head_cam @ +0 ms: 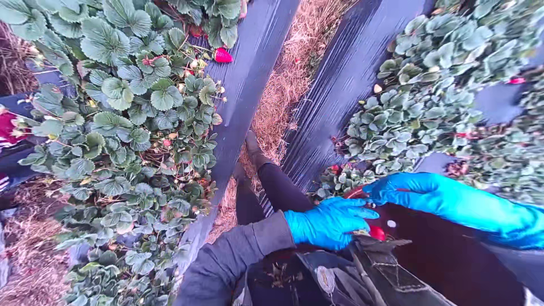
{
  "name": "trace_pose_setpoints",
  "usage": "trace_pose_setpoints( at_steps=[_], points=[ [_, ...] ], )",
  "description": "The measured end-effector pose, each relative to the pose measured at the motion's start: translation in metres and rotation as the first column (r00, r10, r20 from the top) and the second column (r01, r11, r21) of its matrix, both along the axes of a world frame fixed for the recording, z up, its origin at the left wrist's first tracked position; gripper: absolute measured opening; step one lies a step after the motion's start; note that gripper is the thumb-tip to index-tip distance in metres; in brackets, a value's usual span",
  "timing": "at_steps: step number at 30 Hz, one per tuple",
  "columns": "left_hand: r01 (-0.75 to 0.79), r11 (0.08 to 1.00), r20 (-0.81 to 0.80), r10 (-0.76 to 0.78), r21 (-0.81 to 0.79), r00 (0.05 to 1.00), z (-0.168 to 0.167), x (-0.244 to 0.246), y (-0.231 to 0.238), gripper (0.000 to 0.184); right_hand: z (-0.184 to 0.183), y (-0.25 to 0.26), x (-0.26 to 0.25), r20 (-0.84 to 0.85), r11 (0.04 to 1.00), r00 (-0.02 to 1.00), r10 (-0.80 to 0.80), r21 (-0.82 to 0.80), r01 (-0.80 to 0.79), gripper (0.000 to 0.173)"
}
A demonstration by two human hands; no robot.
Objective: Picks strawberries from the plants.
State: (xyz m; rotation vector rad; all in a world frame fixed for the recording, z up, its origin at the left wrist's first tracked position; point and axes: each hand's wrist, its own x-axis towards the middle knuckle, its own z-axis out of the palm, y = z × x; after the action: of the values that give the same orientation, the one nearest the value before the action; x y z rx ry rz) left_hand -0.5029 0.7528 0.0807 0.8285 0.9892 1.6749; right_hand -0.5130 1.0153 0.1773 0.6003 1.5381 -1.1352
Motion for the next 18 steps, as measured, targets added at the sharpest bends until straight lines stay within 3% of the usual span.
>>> trace_pose_setpoints(
  at_steps=[1, 2, 3, 5, 7, 9, 10, 12, 14, 16, 18],
  points=[
    [0.075, 0.997, -0.056, -0.077, -0.030, 0.995, 0.001, 0.009, 0.006, 0.031, -0.021, 0.002, -0.031, -0.132, 1.000, 0.991, 0.012, 0.013, -0.010, 0.021],
    [0.071, 0.997, 0.002, -0.070, -0.033, 0.998, -0.003, 0.008, 0.006, 0.033, -0.047, -0.002, -0.066, -0.248, 0.999, 0.968, 0.034, 0.028, -0.028, 0.023],
    [-0.003, 0.999, 0.145, 0.008, -0.037, 0.989, -0.009, -0.004, 0.000, 0.030, -0.075, -0.015, -0.106, -0.342, 0.998, 0.938, 0.060, 0.050, -0.045, 0.024],
    [-0.214, 0.961, 0.408, 0.269, -0.176, 0.872, -0.025, -0.056, -0.032, 0.024, -0.137, -0.071, -0.188, -0.474, 0.997, 0.878, 0.068, 0.070, -0.040, 0.022],
    [-0.449, 0.794, 0.369, 0.594, -0.409, 0.715, -0.045, -0.127, -0.079, 0.024, -0.204, -0.158, -0.248, -0.643, 1.000, 0.766, -0.027, -0.010, 0.027, 0.024],
    [-0.671, 0.507, 0.126, 0.838, -0.541, 0.531, -0.064, -0.202, -0.126, 0.025, -0.257, -0.253, -0.268, -0.825, 0.996, 0.565, 0.027, -0.026, -0.085, 0.032],
    [-0.728, 0.382, -0.067, 0.861, -0.570, 0.504, -0.076, -0.237, -0.146, 0.025, -0.278, -0.295, -0.261, -0.896, 0.980, 0.424, 0.130, 0.051, -0.194, 0.036],
    [-0.708, 0.221, -0.384, 0.714, -0.671, 0.586, -0.110, -0.282, -0.184, 0.019, -0.303, -0.351, -0.212, -0.895, 0.868, 0.225, 0.384, 0.267, -0.419, 0.035],
    [-0.600, 0.084, -0.525, 0.398, -0.796, 0.752, -0.148, -0.290, -0.210, 0.023, -0.319, -0.365, -0.167, -0.854, 0.762, 0.071, 0.515, 0.418, -0.495, 0.035],
    [-0.599, -0.064, -0.602, 0.083, -0.798, 0.794, -0.174, -0.285, -0.219, 0.033, -0.331, -0.354, -0.162, -0.879, 0.783, -0.006, 0.477, 0.428, -0.450, 0.036],
    [-0.623, -0.105, -0.612, -0.119, -0.775, 0.782, -0.174, -0.275, -0.215, 0.048, -0.333, -0.342, -0.169, -0.939, 0.836, -0.016, 0.342, 0.313, -0.451, 0.037]
  ],
)
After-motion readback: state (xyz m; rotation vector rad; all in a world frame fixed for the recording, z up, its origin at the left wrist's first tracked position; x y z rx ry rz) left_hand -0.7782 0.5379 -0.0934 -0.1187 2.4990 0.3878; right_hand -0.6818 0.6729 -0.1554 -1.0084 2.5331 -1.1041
